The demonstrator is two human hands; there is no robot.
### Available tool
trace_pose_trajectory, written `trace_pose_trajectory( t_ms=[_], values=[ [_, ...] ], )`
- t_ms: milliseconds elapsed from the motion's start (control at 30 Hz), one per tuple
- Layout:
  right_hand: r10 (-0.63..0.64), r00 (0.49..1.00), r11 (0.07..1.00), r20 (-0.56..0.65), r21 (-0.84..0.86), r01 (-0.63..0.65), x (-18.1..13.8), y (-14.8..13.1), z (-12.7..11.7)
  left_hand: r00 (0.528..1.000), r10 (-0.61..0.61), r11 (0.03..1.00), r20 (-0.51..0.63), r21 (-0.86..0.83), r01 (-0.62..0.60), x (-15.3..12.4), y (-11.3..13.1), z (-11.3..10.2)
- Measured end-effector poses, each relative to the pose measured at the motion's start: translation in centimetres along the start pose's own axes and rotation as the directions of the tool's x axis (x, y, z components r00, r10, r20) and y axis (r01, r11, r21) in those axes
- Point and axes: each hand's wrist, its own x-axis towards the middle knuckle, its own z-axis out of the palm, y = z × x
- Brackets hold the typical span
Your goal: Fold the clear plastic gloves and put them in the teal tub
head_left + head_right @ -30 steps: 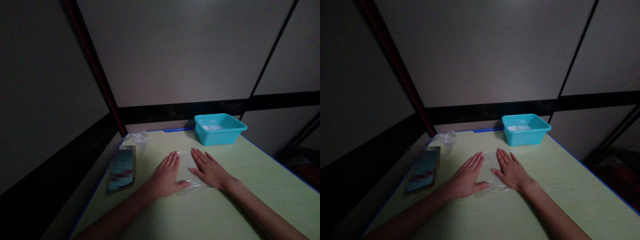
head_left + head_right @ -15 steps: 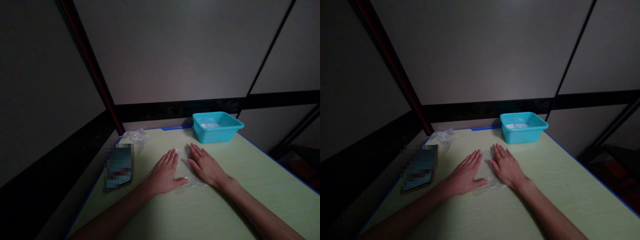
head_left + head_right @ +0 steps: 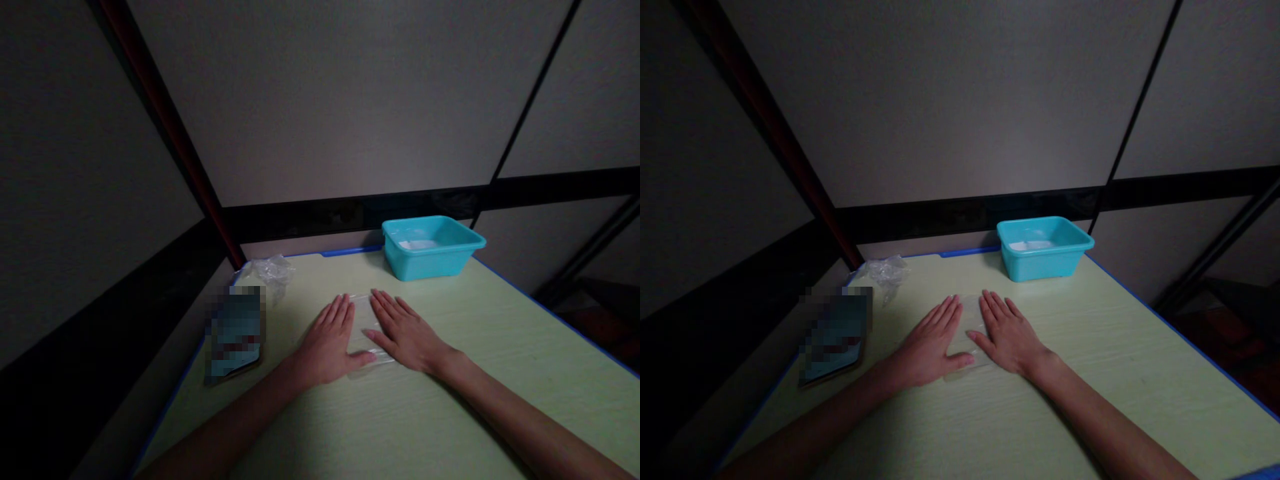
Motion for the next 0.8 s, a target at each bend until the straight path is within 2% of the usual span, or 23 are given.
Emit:
trace_pose_trajectory(
  t_ms=[567,800],
  values=[
    [0.052,0.998,0.999,0.025,0.004,-0.053,-0.5,1.2,-0.3,0.999,-0.026,0.999,0.027,-0.037,0.027,-0.2,0.3,-0.4],
    [0.011,0.999,1.000,-0.034,0.014,-0.010,-0.6,1.6,0.2,0.999,-0.031,0.997,0.022,-0.065,0.032,-0.2,0.3,-0.5]
  ],
)
